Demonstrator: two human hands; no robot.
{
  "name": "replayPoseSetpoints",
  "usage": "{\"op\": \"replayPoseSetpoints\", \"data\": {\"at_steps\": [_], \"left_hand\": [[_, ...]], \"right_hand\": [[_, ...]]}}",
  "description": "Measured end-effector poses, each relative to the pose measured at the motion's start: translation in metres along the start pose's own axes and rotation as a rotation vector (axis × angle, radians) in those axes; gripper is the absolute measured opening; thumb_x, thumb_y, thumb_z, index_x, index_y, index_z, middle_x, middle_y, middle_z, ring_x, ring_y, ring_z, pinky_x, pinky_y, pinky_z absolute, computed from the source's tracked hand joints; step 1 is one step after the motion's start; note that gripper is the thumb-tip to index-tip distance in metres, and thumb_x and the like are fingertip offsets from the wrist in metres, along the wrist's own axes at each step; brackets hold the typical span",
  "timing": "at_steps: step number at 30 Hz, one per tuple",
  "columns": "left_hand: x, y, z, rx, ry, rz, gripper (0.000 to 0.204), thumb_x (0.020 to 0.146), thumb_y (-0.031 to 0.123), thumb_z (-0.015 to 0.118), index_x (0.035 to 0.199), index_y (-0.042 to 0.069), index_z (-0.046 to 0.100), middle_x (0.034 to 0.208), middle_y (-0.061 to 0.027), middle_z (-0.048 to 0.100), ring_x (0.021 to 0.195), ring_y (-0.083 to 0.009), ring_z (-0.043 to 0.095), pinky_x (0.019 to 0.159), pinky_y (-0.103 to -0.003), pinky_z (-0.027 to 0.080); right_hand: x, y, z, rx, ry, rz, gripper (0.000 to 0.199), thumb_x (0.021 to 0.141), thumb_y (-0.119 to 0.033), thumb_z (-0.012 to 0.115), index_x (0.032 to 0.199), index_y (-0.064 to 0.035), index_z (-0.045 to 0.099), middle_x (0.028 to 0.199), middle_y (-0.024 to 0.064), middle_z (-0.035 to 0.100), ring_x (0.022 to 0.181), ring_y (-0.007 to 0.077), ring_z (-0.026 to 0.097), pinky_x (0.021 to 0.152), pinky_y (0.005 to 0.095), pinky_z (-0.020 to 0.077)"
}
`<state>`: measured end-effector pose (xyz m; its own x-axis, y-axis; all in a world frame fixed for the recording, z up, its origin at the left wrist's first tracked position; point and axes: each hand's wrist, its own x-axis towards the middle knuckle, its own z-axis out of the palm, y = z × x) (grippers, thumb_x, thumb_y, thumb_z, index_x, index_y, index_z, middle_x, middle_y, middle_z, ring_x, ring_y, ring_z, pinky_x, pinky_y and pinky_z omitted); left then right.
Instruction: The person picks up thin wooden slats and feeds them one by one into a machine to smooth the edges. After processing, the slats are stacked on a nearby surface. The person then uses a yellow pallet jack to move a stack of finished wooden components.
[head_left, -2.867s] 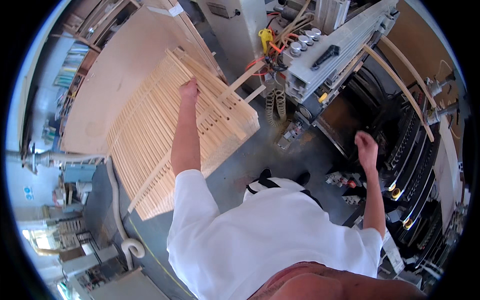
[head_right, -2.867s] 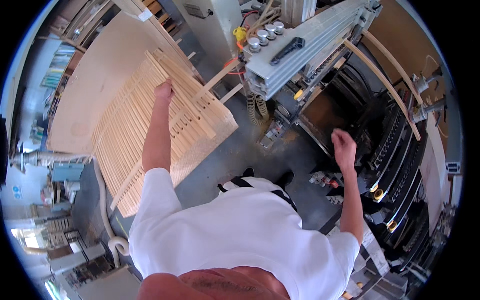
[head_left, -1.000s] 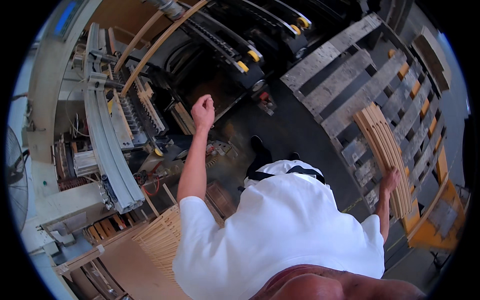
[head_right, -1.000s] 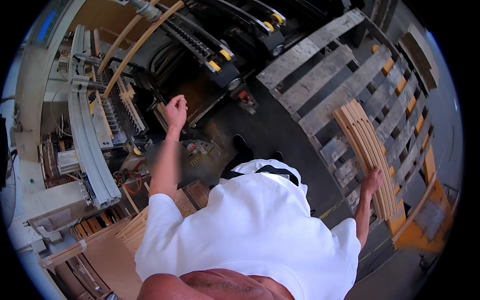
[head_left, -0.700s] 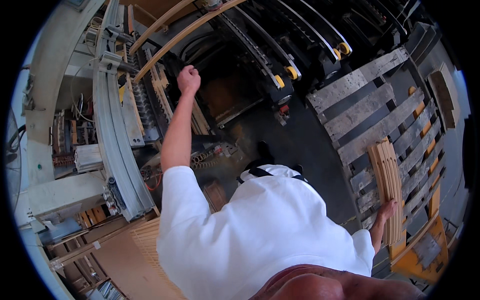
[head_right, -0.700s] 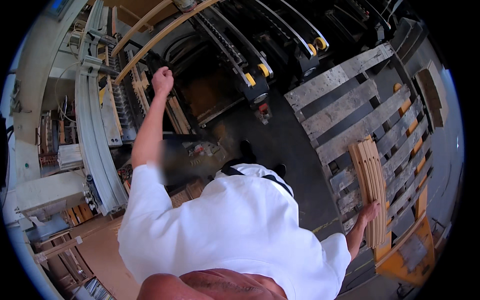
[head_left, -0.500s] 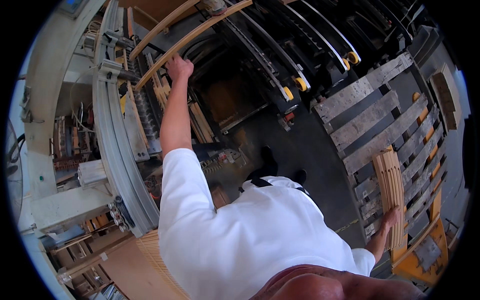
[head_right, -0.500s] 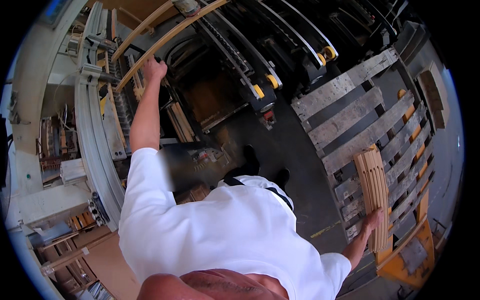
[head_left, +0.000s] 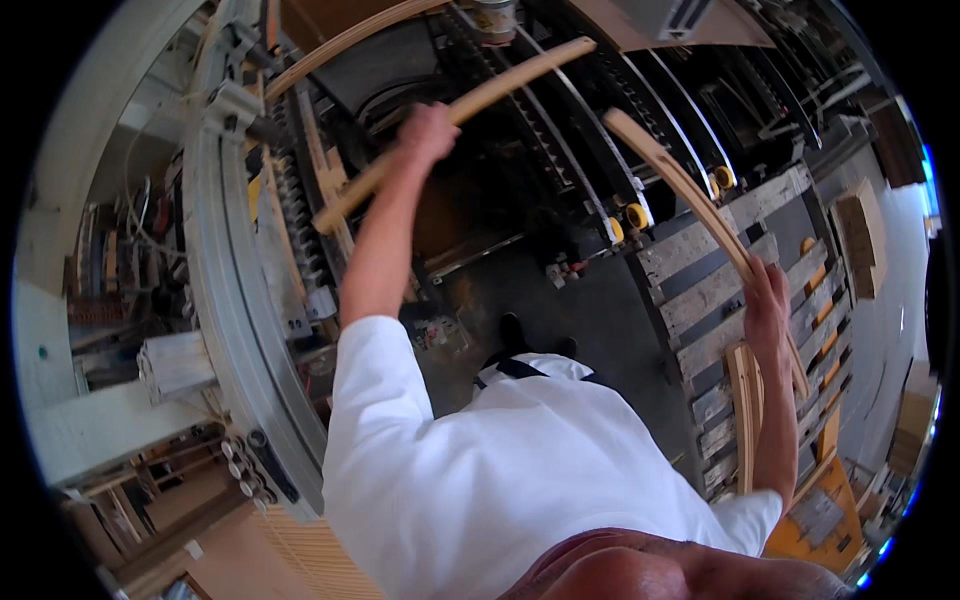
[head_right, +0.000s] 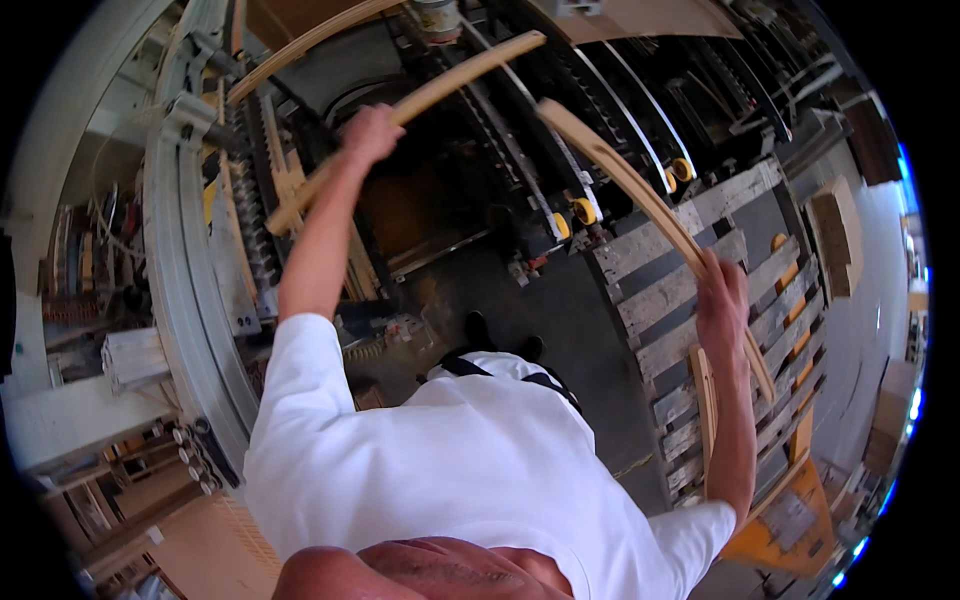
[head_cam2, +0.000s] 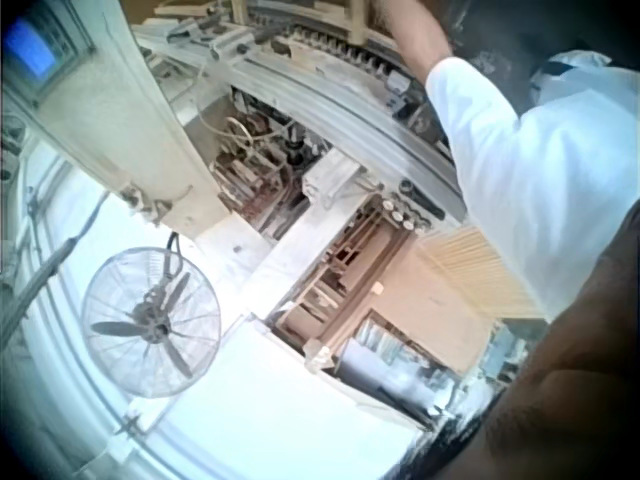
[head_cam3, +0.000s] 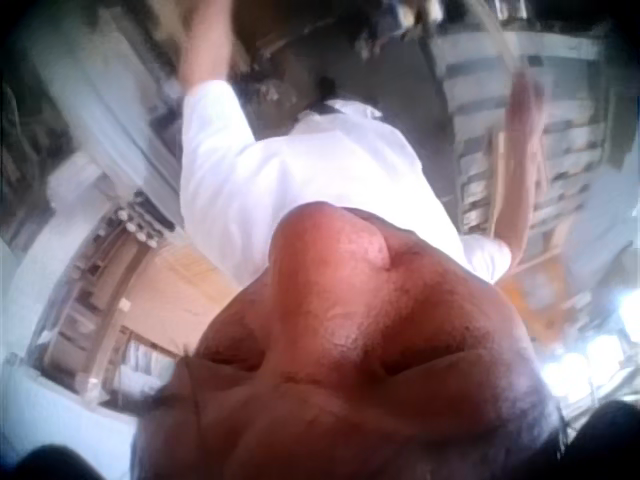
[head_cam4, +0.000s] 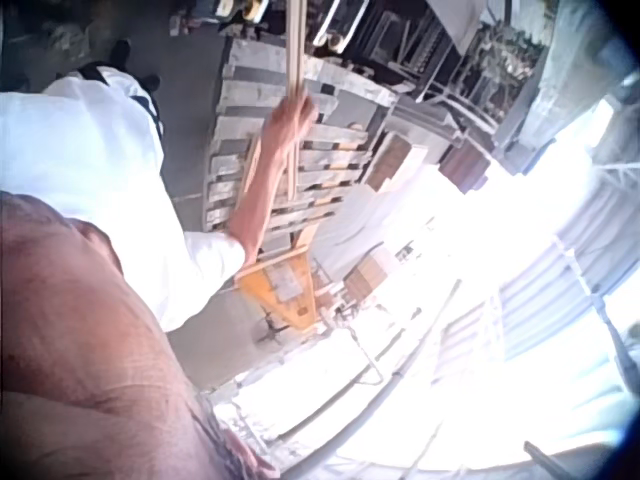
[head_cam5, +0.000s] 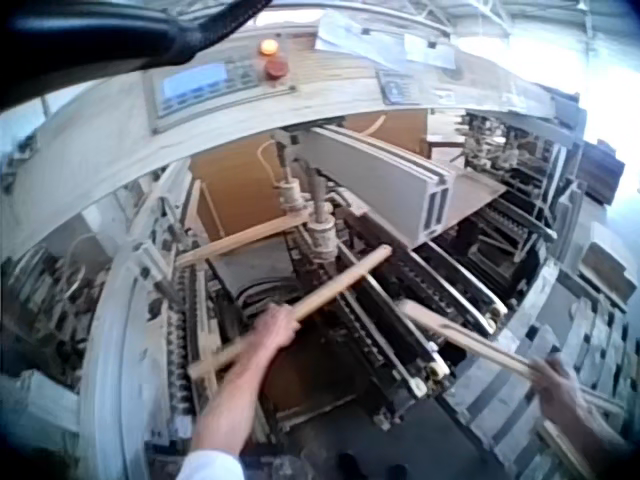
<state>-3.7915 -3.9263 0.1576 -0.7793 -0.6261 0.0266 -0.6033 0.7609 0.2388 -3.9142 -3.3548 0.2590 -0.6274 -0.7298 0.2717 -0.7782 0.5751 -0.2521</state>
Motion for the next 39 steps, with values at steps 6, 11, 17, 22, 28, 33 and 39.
{"op": "replayPoseSetpoints", "data": {"at_steps": [6, 11, 17, 22, 28, 33, 39], "left_hand": [[-0.170, 0.102, 0.023, -0.417, -0.053, -0.011, 0.032, 0.078, 0.019, 0.071, 0.102, 0.006, 0.055, 0.098, -0.0207, 0.060, 0.095, -0.0414, 0.059, 0.081, -0.049, 0.049], [-0.295, 0.112, 0.023, -0.545, -0.080, -0.078, 0.048, 0.084, 0.020, 0.065, 0.128, 0.006, 0.050, 0.109, -0.0202, 0.061, 0.101, -0.0395, 0.058, 0.083, -0.047, 0.048], [-0.440, 0.099, -0.008, -0.612, -0.159, -0.547, 0.048, 0.083, 0.013, 0.071, 0.128, 0.006, 0.057, 0.117, -0.0177, 0.063, 0.108, -0.0315, 0.061, 0.094, -0.036, 0.047], [-0.556, 0.122, 0.011, -0.654, -0.009, -0.945, 0.047, 0.078, 0.013, 0.072, 0.124, 0.009, 0.062, 0.106, -0.0159, 0.069, 0.097, -0.0297, 0.066, 0.084, -0.037, 0.050], [-0.632, 0.164, 0.028, -0.796, 0.115, -1.359, 0.045, 0.077, 0.009, 0.070, 0.121, 0.005, 0.063, 0.082, -0.0078, 0.066, 0.076, -0.0144, 0.061, 0.071, -0.030, 0.049], [-0.647, 0.191, 0.031, -0.900, 0.260, -1.440, 0.043, 0.077, 0.006, 0.068, 0.120, 0.002, 0.063, 0.079, -0.0003, 0.060, 0.072, -0.0079, 0.052, 0.067, -0.026, 0.046], [-0.654, 0.201, 0.034, -0.979, 0.328, -1.472, 0.040, 0.078, 0.002, 0.067, 0.118, -0.001, 0.063, 0.082, 0.0035, 0.058, 0.072, -0.0061, 0.050, 0.065, -0.024, 0.044]], "right_hand": [[0.189, -0.105, 0.085, 0.170, -0.150, -0.422, 0.050, 0.079, 0.007, 0.057, 0.127, -0.0067, 0.053, 0.108, 0.0162, 0.054, 0.105, 0.0364, 0.053, 0.085, 0.0444, 0.0463], [0.304, -0.185, 0.192, 0.094, -0.144, -0.758, 0.056, 0.074, 0.000, 0.064, 0.128, -0.0078, 0.052, 0.112, 0.0159, 0.054, 0.108, 0.0361, 0.053, 0.090, 0.0431, 0.0484], [0.371, -0.286, 0.297, 0.047, -0.198, -0.858, 0.041, 0.079, -0.006, 0.063, 0.120, -0.0075, 0.057, 0.115, 0.0151, 0.056, 0.111, 0.0362, 0.054, 0.090, 0.0449, 0.0507], [0.410, -0.316, 0.342, -0.007, -0.078, -0.722, 0.026, 0.086, -0.014, 0.057, 0.111, -0.0123, 0.062, 0.112, 0.0131, 0.061, 0.108, 0.0327, 0.059, 0.086, 0.0467, 0.0502], [0.446, -0.303, 0.350, 0.006, -0.014, -0.659, 0.018, 0.088, -0.017, 0.056, 0.103, -0.0126, 0.064, 0.106, 0.0115, 0.064, 0.103, 0.0338, 0.061, 0.086, 0.0467, 0.0487], [0.445, -0.318, 0.354, -0.014, 0.027, -0.741, 0.018, 0.086, -0.016, 0.055, 0.100, -0.0115, 0.065, 0.101, 0.0147, 0.064, 0.098, 0.0361, 0.063, 0.082, 0.0471, 0.0504], [0.440, -0.330, 0.353, -0.013, -0.001, -0.685, 0.019, 0.086, -0.013, 0.053, 0.101, -0.0117, 0.065, 0.103, 0.0149, 0.064, 0.099, 0.0364, 0.063, 0.083, 0.0472, 0.0508]]}}
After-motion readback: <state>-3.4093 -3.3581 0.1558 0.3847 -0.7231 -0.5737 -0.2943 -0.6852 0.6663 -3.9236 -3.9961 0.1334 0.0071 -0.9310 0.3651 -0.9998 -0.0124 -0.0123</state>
